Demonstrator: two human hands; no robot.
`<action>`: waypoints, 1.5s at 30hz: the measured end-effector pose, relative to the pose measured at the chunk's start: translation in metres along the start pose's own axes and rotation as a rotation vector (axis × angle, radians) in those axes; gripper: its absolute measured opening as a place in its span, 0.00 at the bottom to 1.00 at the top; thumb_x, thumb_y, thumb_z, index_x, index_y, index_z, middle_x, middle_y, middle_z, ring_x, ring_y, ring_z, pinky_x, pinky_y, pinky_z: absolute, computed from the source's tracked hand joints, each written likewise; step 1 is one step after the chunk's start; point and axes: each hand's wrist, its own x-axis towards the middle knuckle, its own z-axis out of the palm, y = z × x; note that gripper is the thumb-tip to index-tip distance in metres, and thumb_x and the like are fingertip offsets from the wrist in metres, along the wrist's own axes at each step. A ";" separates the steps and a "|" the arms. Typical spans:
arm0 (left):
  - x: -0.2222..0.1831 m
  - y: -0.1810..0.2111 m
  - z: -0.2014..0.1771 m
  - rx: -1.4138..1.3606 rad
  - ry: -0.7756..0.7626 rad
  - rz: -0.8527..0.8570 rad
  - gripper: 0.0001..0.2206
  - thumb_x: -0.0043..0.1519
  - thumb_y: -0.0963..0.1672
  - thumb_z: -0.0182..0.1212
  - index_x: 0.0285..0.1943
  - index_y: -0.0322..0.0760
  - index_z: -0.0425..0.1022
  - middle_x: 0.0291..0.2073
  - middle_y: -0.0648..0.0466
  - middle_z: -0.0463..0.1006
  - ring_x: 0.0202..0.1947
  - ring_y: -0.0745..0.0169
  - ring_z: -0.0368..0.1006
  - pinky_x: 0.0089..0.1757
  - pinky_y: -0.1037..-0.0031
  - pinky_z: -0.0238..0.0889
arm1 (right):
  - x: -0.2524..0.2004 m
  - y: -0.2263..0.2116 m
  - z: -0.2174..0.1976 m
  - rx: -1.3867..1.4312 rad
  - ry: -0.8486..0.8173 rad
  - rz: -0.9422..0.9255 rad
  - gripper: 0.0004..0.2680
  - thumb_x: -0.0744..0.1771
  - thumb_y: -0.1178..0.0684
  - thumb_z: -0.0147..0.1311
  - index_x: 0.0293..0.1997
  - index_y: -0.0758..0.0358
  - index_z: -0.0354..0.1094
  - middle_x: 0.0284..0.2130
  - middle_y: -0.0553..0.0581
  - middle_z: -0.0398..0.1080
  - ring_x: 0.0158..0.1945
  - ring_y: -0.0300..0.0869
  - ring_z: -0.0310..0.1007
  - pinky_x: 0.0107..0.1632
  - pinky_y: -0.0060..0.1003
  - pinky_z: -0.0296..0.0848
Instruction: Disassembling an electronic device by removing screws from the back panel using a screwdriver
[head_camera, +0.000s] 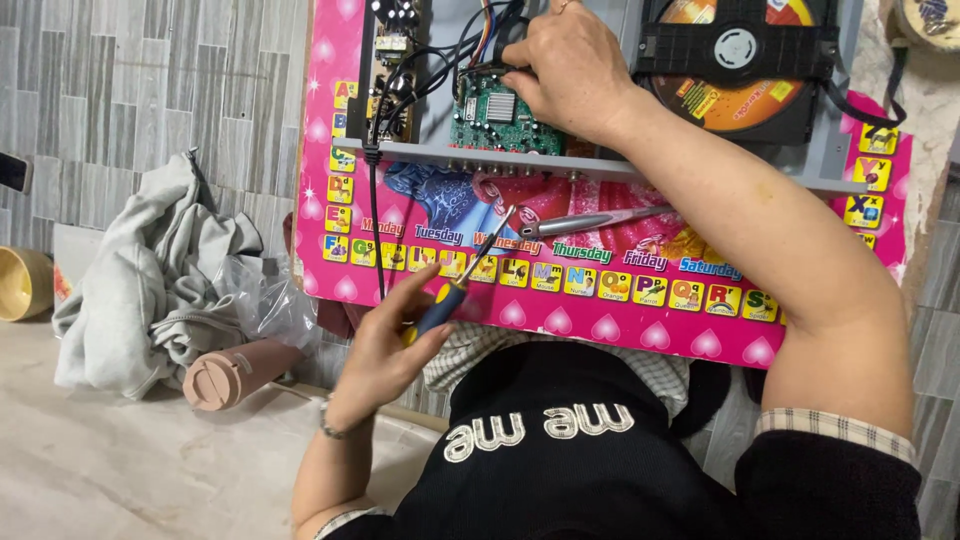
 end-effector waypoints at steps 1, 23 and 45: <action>-0.001 0.004 -0.007 -0.058 -0.040 0.025 0.30 0.53 0.35 0.65 0.68 0.34 0.65 0.34 0.51 0.77 0.30 0.66 0.71 0.33 0.78 0.67 | 0.000 0.000 0.000 0.014 0.009 -0.002 0.04 0.64 0.53 0.65 0.38 0.56 0.81 0.26 0.53 0.73 0.36 0.47 0.69 0.44 0.41 0.72; 0.154 -0.014 -0.030 -0.824 -0.768 0.348 0.34 0.46 0.40 0.77 0.59 0.17 0.64 0.35 0.27 0.78 0.19 0.43 0.78 0.18 0.65 0.73 | -0.066 -0.018 -0.128 0.542 0.174 -0.009 0.07 0.67 0.60 0.55 0.49 0.70 0.72 0.48 0.70 0.70 0.49 0.66 0.71 0.51 0.54 0.71; 0.180 -0.014 -0.007 -0.755 -1.000 0.063 0.28 0.52 0.41 0.80 0.58 0.24 0.70 0.35 0.36 0.79 0.20 0.58 0.70 0.23 0.75 0.64 | -0.189 0.204 -0.131 -0.118 0.178 0.659 0.03 0.62 0.61 0.64 0.35 0.61 0.80 0.29 0.53 0.75 0.34 0.43 0.67 0.43 0.38 0.69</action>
